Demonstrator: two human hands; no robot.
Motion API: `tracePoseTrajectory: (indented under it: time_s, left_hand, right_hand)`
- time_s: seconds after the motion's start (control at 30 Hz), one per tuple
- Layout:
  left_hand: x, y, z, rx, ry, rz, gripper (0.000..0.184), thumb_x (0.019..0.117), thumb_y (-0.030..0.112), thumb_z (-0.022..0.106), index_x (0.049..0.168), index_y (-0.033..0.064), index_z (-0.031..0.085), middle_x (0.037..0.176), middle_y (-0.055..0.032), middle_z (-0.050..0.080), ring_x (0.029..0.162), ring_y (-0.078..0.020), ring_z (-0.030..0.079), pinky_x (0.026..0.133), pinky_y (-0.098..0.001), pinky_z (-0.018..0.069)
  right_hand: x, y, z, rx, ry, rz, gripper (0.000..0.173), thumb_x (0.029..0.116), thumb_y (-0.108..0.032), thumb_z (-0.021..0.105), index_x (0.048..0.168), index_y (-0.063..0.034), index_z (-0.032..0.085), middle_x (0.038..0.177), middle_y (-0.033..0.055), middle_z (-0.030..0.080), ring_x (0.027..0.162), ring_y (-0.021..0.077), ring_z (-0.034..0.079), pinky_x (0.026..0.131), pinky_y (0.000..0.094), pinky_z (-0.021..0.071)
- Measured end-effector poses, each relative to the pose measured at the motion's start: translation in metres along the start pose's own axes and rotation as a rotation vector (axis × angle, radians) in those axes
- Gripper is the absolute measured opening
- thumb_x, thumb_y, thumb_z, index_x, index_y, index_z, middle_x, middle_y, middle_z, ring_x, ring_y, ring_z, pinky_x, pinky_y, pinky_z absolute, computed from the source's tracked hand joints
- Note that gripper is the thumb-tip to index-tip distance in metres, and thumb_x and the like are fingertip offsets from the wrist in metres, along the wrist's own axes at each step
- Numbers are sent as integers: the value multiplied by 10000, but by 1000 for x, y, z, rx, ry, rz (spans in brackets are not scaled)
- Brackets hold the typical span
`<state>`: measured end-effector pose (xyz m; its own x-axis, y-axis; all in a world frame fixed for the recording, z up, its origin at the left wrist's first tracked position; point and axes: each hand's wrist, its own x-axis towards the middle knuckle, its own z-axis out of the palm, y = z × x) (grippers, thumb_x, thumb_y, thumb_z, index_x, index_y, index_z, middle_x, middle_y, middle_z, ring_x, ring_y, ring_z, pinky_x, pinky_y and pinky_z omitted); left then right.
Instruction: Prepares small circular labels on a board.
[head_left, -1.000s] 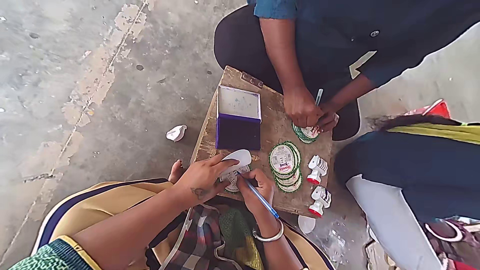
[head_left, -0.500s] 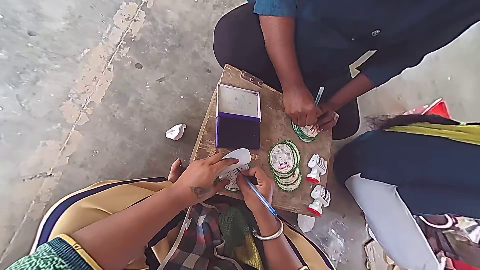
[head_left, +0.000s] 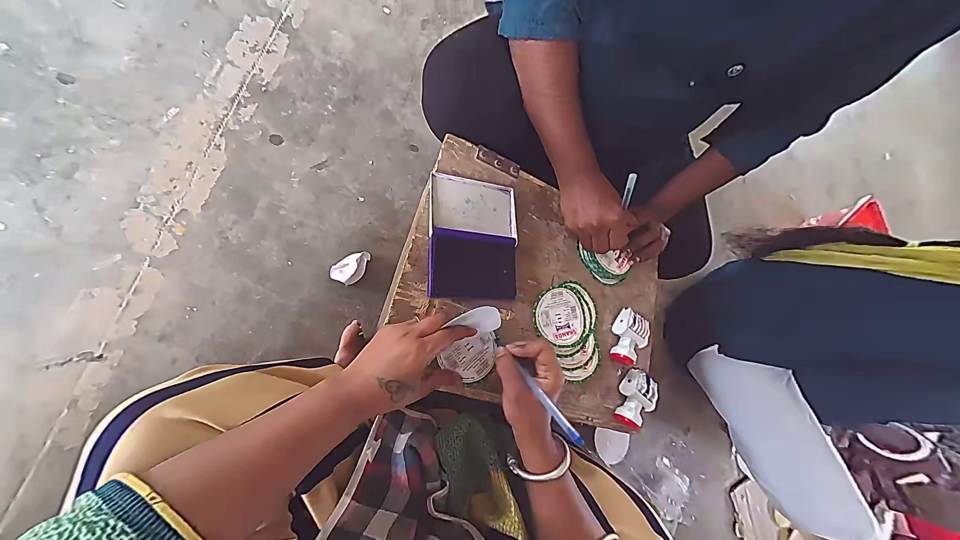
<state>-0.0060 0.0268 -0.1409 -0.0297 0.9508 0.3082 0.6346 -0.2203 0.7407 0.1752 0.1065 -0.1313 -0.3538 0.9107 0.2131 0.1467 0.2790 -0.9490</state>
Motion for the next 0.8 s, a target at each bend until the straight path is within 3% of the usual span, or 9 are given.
tracePoseTrajectory:
  time_s: [0.1,0.23,0.37,0.47,0.57,0.6,0.67,0.73,0.8]
  left_hand:
    - [-2,-3,-2,34,-46,103,493,801,364,788,1183,60,724,1130,-170,729,887,-309,735,672,-442,582]
    - [-1,-6,-1,43,-32,170,220,964,237,633,1012,72,770,1079,-131,755,987,-288,738,793,-405,598]
    - [-1,-5,-1,6,-14,150,209,960,138,602,886,53,778,1036,-125,775,1017,-282,746,847,-408,593]
    - [-2,-3,-2,13,-8,121,207,946,157,617,868,55,779,1006,-132,774,963,-281,752,794,-420,596]
    - [-2,-3,1,35,14,120,177,908,187,636,876,65,759,927,-142,757,865,-297,747,701,-437,589]
    - [-2,-2,1,49,19,126,154,880,178,640,883,62,741,908,-146,751,850,-312,747,677,-452,588]
    - [-1,0,2,98,39,154,161,882,171,637,958,54,718,907,-155,746,838,-333,749,649,-466,588]
    - [-2,2,5,163,79,195,279,934,129,595,1183,39,684,944,-159,760,826,-348,756,640,-468,597]
    - [-4,2,7,218,101,193,444,959,103,552,1387,-12,555,964,-151,776,771,-347,754,631,-461,591]
  right_hand:
    - [0,-6,-7,157,74,100,220,887,44,594,870,-175,611,773,-132,683,612,-41,634,552,146,557]
    - [2,-11,-16,241,130,137,236,902,65,547,847,-159,597,704,-98,684,574,-22,637,535,151,556]
    - [4,-17,-24,228,143,126,219,906,68,541,868,-142,590,706,-89,688,568,-13,640,530,151,554]
    - [7,-26,-41,101,140,115,197,946,-7,581,839,-172,588,680,-136,665,557,-43,615,526,130,530]
    - [10,-37,-79,-268,123,142,241,1013,-208,572,776,-173,543,628,-190,508,542,-100,495,530,104,433]
    - [9,-41,-94,-457,95,184,273,1018,-268,570,784,-126,568,618,-164,476,538,-89,473,541,125,422]
    - [4,-49,-116,-775,-33,304,357,1011,-330,604,905,8,650,653,-5,520,573,83,488,584,323,432]
    - [1,-53,-126,-915,-162,429,388,1022,-340,618,1072,43,647,756,123,607,669,261,591,650,498,484]
    - [-1,-56,-121,-976,-239,475,414,1030,-342,609,1161,48,653,853,207,667,775,378,658,719,601,508]
